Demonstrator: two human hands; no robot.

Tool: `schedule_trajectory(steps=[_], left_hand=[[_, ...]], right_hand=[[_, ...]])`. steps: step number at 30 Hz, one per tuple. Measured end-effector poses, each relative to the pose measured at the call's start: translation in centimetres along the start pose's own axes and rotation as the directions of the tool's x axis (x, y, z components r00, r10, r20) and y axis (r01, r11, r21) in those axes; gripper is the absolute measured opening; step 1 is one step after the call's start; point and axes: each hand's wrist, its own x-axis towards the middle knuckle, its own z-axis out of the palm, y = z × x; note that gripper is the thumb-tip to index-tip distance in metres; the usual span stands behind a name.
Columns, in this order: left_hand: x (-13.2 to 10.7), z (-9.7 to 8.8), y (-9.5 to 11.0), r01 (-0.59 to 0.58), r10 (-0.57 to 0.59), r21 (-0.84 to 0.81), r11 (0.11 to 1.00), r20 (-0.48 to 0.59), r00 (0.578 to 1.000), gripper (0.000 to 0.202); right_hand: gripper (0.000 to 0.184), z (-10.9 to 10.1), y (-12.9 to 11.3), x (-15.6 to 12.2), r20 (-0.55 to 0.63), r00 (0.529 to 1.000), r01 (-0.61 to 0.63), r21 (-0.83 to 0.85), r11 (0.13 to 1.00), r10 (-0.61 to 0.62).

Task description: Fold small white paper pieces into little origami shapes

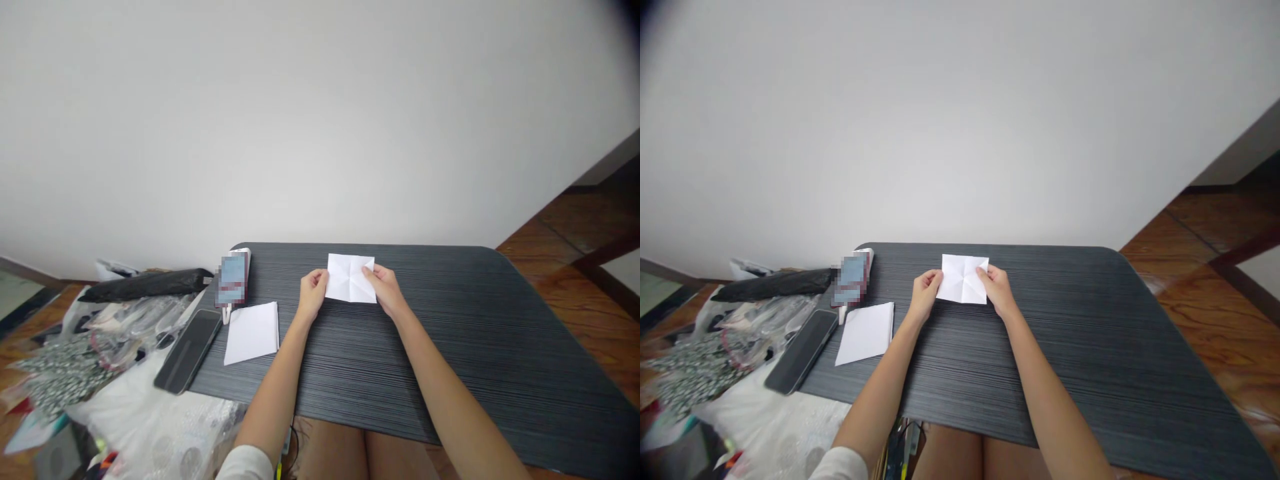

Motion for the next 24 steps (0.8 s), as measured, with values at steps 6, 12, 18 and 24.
schedule_trajectory(steps=[6,12,18,24], left_hand=[[0.03,0.00,-0.36,0.020,-0.021,-0.009,1.000,-0.032,0.999,0.019],[0.06,0.02,-0.31,0.042,-0.044,-0.043,0.998,-0.042,0.998,0.016],[-0.30,0.36,0.08,0.075,-0.072,-0.090,0.993,0.039,0.997,0.034],[-0.31,0.47,0.21,0.026,-0.024,-0.097,0.995,0.027,0.999,0.044]], right_hand=[[0.039,-0.11,0.45,0.20,0.034,0.999,0.005,0.041,0.999,-0.007],[0.039,0.06,0.30,0.07,0.029,0.999,0.039,0.026,0.999,-0.040],[0.042,0.39,0.25,-0.09,0.027,0.999,0.047,-0.054,0.997,-0.046],[0.041,0.46,0.00,-0.25,0.062,0.996,0.059,-0.039,0.997,-0.056]])
